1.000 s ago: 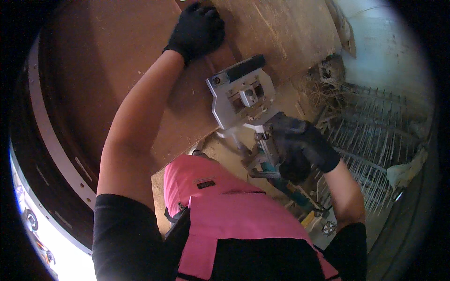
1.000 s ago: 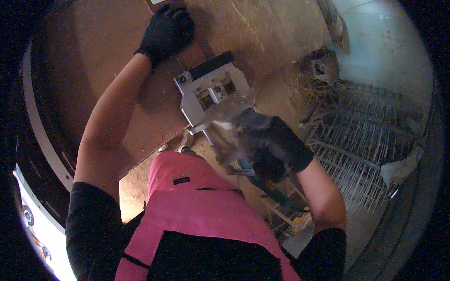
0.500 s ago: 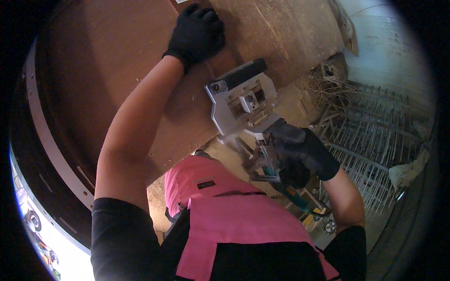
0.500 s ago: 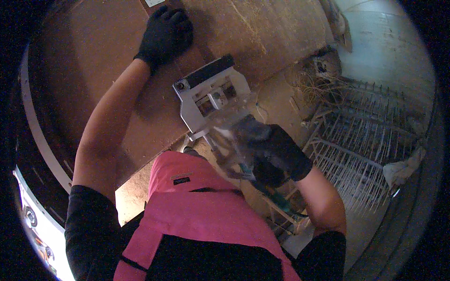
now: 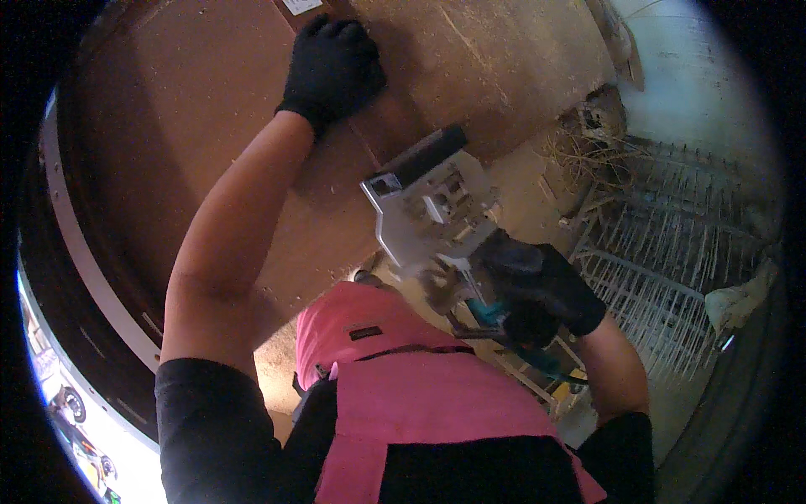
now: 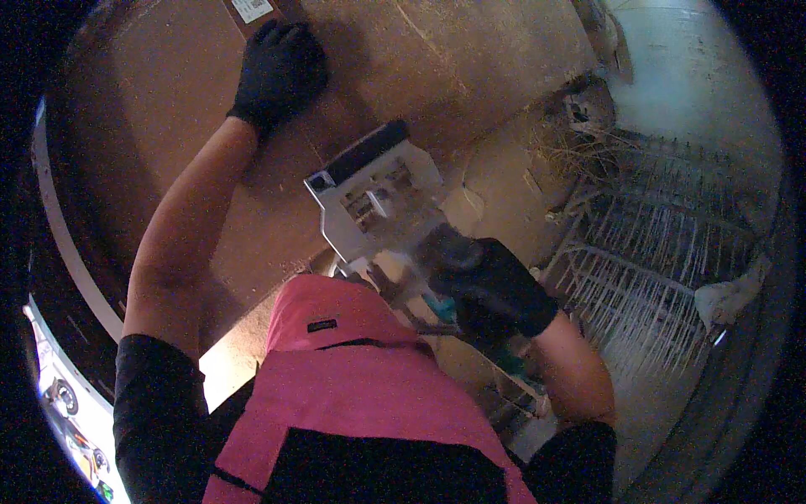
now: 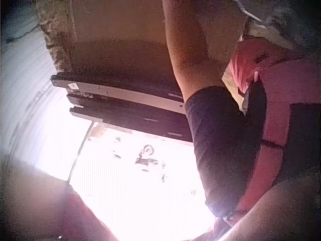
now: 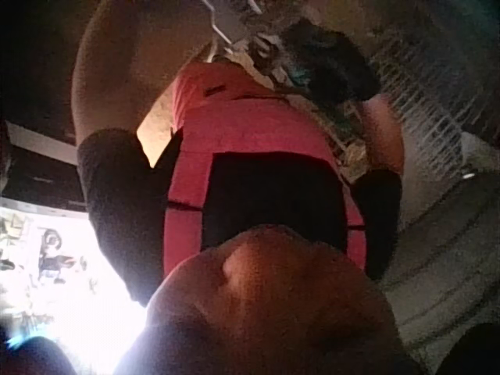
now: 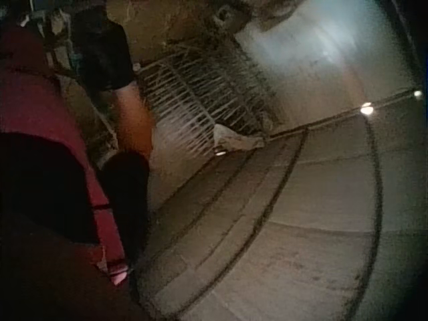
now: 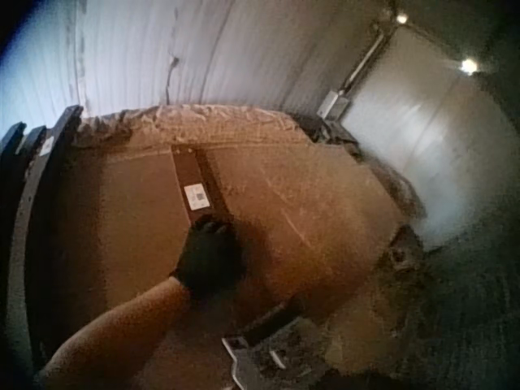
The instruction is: The person positions long brown wooden planks on a workbench and uses a handheld power drill to create holes at marked intervals. After each hole, the person lifts the plank to inspect the drilled area before continuing with the next plank.
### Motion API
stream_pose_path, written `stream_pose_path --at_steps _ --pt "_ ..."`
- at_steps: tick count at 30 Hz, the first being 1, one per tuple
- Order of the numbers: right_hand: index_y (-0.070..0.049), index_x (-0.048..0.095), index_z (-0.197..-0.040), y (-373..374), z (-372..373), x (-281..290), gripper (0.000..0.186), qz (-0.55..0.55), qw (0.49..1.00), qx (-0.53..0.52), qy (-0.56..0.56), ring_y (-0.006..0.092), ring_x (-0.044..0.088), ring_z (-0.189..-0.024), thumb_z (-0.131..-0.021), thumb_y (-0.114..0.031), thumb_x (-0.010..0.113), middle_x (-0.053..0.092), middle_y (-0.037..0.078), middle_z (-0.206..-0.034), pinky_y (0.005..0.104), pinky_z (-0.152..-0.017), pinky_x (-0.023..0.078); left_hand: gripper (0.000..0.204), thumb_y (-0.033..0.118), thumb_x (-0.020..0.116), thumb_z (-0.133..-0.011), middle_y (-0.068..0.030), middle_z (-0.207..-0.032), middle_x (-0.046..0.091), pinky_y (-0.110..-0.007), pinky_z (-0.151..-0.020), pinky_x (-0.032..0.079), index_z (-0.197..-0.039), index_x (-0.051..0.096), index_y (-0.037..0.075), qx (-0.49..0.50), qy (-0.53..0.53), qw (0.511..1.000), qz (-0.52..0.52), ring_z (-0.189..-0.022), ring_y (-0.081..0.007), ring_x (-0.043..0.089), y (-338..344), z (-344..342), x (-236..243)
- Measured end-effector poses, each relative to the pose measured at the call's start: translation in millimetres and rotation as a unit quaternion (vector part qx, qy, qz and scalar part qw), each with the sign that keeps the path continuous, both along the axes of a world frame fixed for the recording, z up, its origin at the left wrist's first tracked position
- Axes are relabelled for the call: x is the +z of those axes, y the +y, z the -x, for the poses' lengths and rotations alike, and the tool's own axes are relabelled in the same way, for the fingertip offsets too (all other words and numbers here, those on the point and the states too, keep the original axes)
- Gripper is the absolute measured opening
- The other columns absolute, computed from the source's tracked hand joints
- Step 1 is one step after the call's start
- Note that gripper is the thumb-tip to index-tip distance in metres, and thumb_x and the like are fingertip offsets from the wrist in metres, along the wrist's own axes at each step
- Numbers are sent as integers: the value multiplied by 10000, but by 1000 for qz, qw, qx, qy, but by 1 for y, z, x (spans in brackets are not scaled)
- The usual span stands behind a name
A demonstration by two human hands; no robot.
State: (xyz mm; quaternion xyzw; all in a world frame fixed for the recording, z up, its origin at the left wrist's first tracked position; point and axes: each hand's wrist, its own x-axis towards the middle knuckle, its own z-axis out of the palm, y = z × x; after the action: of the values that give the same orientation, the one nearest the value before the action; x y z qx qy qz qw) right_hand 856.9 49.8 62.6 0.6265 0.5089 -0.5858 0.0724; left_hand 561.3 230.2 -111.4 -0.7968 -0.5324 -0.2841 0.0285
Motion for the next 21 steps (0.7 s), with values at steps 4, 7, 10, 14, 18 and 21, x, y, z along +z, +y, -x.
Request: stream_pose_path --at_steps 4,7,10,14,18,21 --pt "-11 625 -1218 -25 -27 3 404 -1 1000 -13 11 182 637 -1018 -845 -147 694 684 82 -1112 325 -918 492 208 286 602 -774 -104 -934 675 -453 -955 415 -771 711 109 10 -36 998 48 -946 -307 615 3 -10 -13" --pt "-31 626 -1213 -66 -43 21 376 -74 997 -1 0 196 641 -1007 -864 -163 671 680 74 -1114 325 -903 497 197 270 609 -787 -105 -984 678 -441 -956 421 -813 716 106 -11 -34 999 -23 -968 -312 609 -1 -2 -28" --pt "-90 610 -1212 -114 -67 39 363 -100 992 17 -81 285 670 -942 -856 -158 625 677 124 -1076 371 -820 538 196 262 623 -809 -96 -1034 676 -447 -983 411 -883 714 104 -41 -39 998 -3 -1025 -314 601 1 5 -37" --pt "-84 619 -1201 -186 -107 -11 331 -197 974 -78 -80 263 658 -991 -877 -146 610 666 103 -1132 351 -858 525 333 309 657 -812 -101 -1172 631 -473 -1062 352 -1083 665 117 -81 -49 994 54 -1168 -312 539 -36 -3 -32" --pt "-73 621 -1209 -244 -178 -78 331 -114 951 -284 -36 203 636 -1041 -893 -172 605 655 63 -1183 328 -894 499 530 396 703 -757 -114 -1306 551 -534 -1121 264 -1203 605 127 -204 -49 975 78 -1264 -303 465 -105 -52 -12" --pt "-72 617 -1235 -278 -216 -127 348 -123 931 -343 -30 202 615 -1084 -912 -200 591 641 69 -1224 327 -918 483 615 479 686 -707 -140 -1221 583 -565 -1140 206 -1178 617 89 -194 14 981 22 -1290 -321 431 -122 -78 -5"
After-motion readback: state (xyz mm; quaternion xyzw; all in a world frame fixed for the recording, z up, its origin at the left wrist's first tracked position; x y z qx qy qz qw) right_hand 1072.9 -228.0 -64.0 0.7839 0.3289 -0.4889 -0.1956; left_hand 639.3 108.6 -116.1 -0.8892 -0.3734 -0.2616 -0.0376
